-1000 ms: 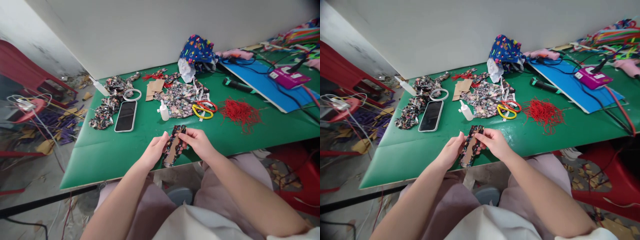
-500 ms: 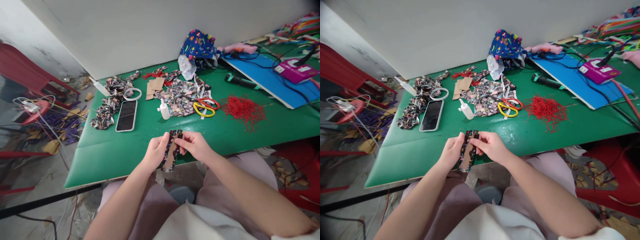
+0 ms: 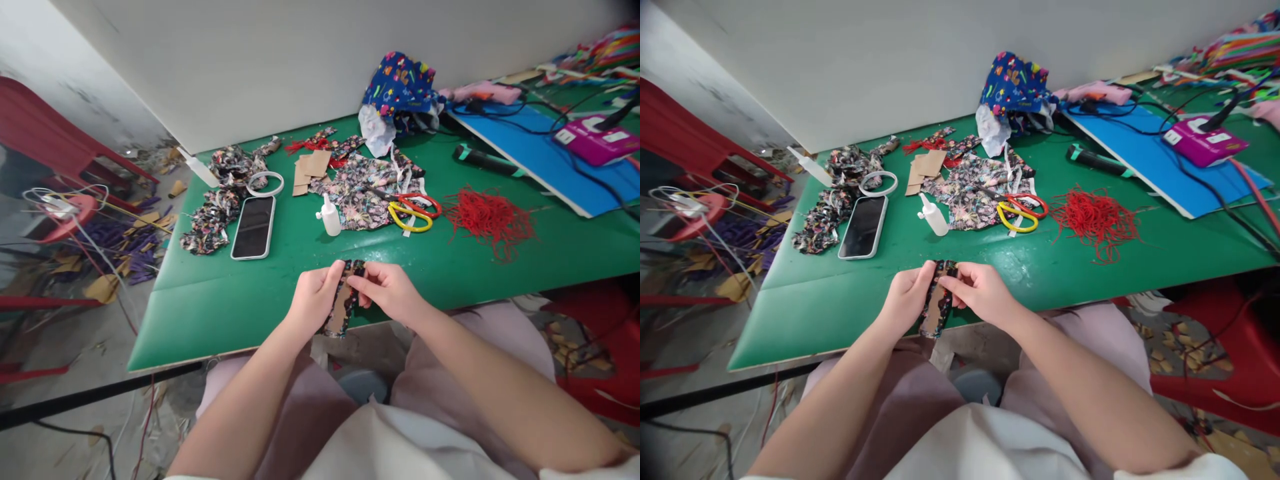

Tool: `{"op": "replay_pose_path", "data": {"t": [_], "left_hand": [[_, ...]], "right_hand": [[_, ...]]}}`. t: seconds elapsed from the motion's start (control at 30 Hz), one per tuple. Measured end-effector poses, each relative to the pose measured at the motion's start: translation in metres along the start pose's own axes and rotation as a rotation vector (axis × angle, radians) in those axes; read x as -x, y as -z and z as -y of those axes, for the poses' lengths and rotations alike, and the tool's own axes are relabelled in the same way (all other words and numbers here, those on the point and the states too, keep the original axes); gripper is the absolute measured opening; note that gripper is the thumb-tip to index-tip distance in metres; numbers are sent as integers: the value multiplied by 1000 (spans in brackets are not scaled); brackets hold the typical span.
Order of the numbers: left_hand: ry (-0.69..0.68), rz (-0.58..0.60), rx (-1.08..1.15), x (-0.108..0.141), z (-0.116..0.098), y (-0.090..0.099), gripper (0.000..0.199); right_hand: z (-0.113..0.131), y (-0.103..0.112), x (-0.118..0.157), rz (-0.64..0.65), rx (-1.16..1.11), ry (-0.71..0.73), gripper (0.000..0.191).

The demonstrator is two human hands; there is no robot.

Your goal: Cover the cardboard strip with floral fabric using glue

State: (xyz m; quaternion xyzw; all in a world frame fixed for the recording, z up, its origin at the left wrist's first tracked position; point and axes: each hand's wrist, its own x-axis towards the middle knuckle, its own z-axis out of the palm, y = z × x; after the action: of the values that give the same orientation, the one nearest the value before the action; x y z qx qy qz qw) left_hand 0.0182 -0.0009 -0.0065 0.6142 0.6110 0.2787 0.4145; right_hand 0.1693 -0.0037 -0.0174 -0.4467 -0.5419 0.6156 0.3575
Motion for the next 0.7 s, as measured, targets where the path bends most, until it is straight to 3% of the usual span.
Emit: {"op": "replay_pose_path", "data": {"t": [0.1, 0.33, 0.57, 0.7], "left_hand": [[-2, -50, -2, -1, -1, 0, 52], [-160, -188, -365, -1, -3, -9, 49], [-30, -163, -99, -1, 0, -7, 55], [-136, -197, -309, -1, -3, -10, 53]], "right_hand": [[1, -2, 1, 27, 14, -17, 32], [-3, -3, 1, -4, 32, -18, 33], [-2, -2, -1, 4, 2, -17, 32], [-4, -2, -1, -2, -7, -15, 34]]}}
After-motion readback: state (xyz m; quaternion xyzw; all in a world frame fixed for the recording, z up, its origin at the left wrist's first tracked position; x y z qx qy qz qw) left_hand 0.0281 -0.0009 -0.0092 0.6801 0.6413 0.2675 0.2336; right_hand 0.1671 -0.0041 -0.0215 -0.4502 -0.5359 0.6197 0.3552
